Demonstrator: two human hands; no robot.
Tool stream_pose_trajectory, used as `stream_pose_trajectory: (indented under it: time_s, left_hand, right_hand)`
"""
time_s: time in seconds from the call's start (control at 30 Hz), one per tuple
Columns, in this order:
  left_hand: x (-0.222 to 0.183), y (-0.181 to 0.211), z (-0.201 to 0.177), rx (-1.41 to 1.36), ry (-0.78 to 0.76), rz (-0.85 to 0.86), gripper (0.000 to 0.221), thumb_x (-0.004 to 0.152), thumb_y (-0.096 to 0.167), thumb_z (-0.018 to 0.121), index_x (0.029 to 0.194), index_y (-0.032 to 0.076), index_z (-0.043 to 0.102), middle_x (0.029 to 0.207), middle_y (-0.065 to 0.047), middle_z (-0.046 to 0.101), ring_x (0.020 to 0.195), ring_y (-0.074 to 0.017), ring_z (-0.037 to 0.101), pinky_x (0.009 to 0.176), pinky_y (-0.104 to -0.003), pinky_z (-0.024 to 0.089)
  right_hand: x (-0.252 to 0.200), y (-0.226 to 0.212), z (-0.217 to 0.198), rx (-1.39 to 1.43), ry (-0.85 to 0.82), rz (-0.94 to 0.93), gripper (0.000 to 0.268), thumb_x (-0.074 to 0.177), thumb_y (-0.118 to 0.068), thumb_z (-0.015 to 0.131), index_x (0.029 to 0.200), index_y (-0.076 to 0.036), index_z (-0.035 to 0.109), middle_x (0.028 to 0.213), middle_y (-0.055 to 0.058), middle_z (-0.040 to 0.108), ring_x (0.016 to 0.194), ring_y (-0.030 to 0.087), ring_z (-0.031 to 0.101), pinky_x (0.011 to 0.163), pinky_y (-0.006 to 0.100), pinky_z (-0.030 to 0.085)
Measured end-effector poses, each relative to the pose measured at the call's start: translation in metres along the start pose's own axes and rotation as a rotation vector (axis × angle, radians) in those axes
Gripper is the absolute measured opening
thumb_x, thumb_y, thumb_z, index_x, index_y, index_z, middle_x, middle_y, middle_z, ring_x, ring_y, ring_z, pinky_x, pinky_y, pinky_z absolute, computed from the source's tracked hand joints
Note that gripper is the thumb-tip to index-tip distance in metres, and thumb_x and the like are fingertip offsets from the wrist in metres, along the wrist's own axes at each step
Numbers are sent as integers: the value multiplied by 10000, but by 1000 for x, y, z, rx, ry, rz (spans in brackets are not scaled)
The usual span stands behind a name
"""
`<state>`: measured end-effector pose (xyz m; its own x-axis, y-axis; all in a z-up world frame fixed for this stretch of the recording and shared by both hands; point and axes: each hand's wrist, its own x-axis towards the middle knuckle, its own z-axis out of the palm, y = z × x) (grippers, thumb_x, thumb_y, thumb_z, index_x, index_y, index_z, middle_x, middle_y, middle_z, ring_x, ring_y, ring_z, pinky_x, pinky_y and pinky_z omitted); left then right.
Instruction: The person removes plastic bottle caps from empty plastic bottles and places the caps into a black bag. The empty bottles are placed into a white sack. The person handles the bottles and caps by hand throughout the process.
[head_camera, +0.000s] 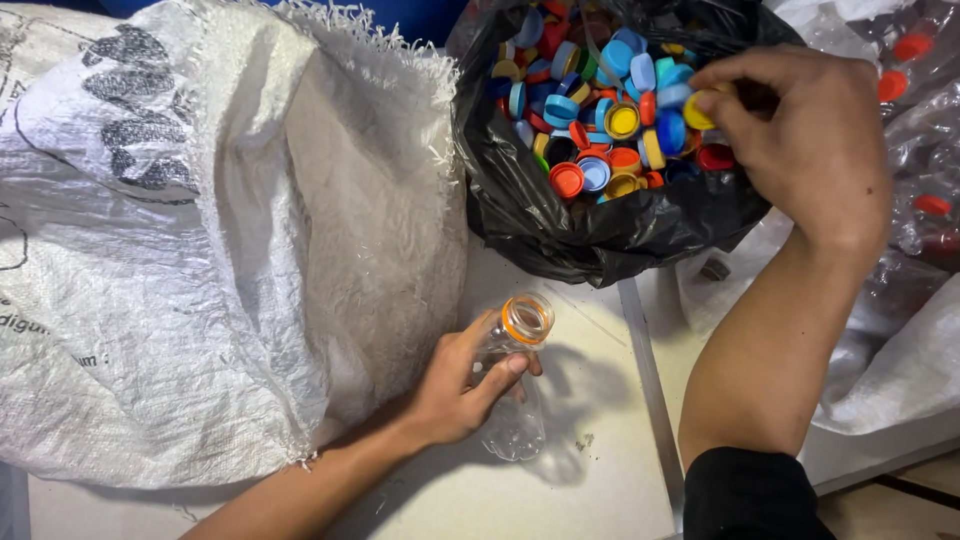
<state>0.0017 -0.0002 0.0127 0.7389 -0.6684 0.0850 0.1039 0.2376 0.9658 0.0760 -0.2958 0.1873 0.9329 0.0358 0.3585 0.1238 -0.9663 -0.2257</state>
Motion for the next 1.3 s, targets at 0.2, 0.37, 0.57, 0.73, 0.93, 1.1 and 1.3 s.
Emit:
stream_pose_trajectory:
  time_s: [0.2, 0.37, 0.57, 0.73, 0.93, 1.1, 1.3]
  left_hand:
    - [-1, -4, -1, 9, -2, 18, 314, 1053, 221, 573, 1261, -14, 584, 921, -86, 740, 701, -135, 705, 669, -289, 586]
    - [1, -3, -1, 37, 8, 48, 375, 1053, 245, 513, 1333, 0, 563, 912, -81, 743, 695, -137, 702, 680, -291, 592]
    - [2, -5, -3, 17, 40, 74, 414, 1081, 291, 463, 1366, 4, 554, 905, -88, 726, 704, -136, 682, 693, -298, 580]
    - [2, -7, -2, 12, 37, 95, 427, 1087, 307, 454, 1385, 12, 536, 901, -89, 717, 693, -136, 680, 695, -297, 568]
    - [4, -6, -2, 59, 40, 109, 422, 1096, 325, 446, 1360, 14, 556, 885, -83, 729, 696, -132, 675, 680, -294, 572]
    - [5, -7, -2, 55, 47, 128, 435, 1093, 341, 444, 1361, 17, 555, 881, -82, 724, 710, -129, 674, 688, -297, 583]
    - [2, -8, -3, 37, 41, 122, 427, 1091, 328, 447, 1374, 17, 519, 913, -84, 734, 718, -136, 702, 693, -292, 578]
  right_hand:
    - [-4, -7, -9, -267, 19, -206, 164, 867, -56, 783, 1029, -31, 796, 980, 178, 747, 862, 344, 709, 896, 440, 565]
    - [-2, 3, 13, -151, -163, 3, 307, 827, -190, 857, 1060, -15, 762, 930, 187, 746, 817, 340, 723, 781, 434, 561]
    - [-1, -3, 8, -78, -157, 24, 271, 907, -105, 776, 1168, -39, 755, 897, 185, 737, 802, 322, 733, 766, 416, 568]
    - [-5, -20, -6, 26, -97, 14, 256, 945, -13, 676, 1185, -52, 755, 928, 178, 728, 791, 283, 730, 719, 396, 559]
    - [-8, 17, 18, 175, -90, -15, 256, 871, -10, 741, 1127, 0, 738, 1216, 139, 687, 882, 220, 731, 802, 324, 591]
    - [-9, 8, 27, -6, -114, -20, 493, 792, -103, 888, 1238, 19, 716, 1130, 177, 699, 912, 296, 704, 841, 397, 562]
    - [-13, 17, 18, -112, -56, -118, 444, 800, -173, 930, 1182, -23, 758, 1125, 191, 693, 948, 354, 677, 857, 442, 536]
